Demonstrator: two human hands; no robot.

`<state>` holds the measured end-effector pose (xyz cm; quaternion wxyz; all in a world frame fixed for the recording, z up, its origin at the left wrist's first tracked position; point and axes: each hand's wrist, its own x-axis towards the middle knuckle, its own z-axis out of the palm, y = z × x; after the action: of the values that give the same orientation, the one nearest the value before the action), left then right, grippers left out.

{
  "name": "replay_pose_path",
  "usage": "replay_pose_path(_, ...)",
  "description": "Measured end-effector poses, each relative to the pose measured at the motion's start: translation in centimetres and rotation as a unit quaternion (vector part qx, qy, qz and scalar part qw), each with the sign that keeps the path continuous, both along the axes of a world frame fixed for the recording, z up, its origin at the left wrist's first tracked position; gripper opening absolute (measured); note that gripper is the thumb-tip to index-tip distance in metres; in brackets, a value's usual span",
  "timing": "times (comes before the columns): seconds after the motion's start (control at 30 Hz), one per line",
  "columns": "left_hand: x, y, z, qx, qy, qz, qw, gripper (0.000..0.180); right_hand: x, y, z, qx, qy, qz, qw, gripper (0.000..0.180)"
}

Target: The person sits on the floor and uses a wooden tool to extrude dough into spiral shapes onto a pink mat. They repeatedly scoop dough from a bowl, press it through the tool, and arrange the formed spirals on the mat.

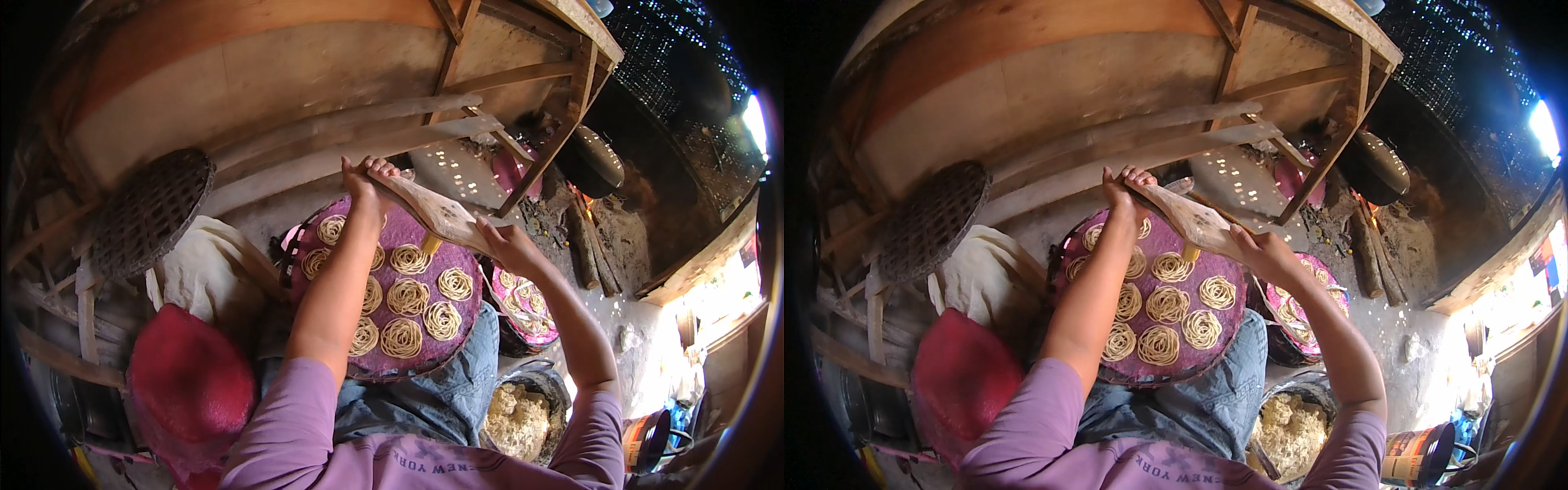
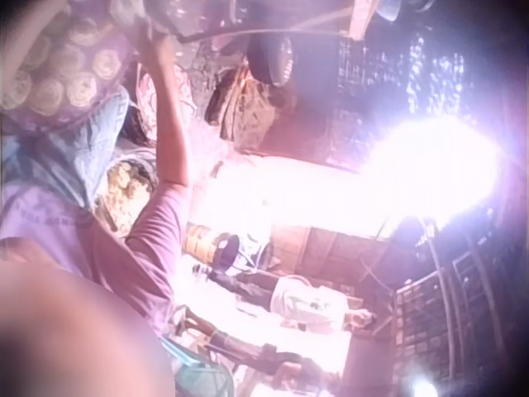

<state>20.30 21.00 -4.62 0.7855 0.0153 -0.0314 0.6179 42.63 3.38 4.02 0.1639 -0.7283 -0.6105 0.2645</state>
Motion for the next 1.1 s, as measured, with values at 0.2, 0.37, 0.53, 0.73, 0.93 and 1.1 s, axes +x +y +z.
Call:
replay_pose_path(0.2, -0.7, -1.9, 0.1, 0.007, 0.687, -0.054, 0.724, 0.064, 1.5, -1.2, -1.1, -0.009, 0.118, -0.033, 0.992, 0.067)
replay_pose_path(0.37, 0.7, -6.3, 0.0, 0.237, 0.777, -0.242, 0.532, 0.069, 1.5, -1.5, -1.2, 0.010, 0.158, -0.015, 0.987, 0.063)
replay_pose_path(0.53, 1.2, -6.8, 1.1, 0.205, 0.760, -0.291, 0.544, 0.071, 1.6, -1.2, -2.4, 0.041, 0.124, -0.024, 0.991, 0.063)
replay_pose_path(0.73, 1.8, -5.7, -0.3, 0.176, 0.782, -0.277, 0.529, 0.076, 2.4, -0.4, -3.7, 0.044, 0.137, -0.029, 0.989, 0.061)
replay_pose_path(0.93, 0.2, -4.7, -2.0, 0.286, 0.831, -0.198, 0.434, 0.086, 2.5, -0.3, -3.7, 0.064, 0.195, -0.062, 0.977, 0.059)
replay_pose_path(1.1, -1.5, -8.2, -3.8, 0.218, 0.925, -0.043, 0.308, 0.046, 2.9, -1.7, -3.5, 0.105, 0.216, -0.083, 0.967, 0.053)
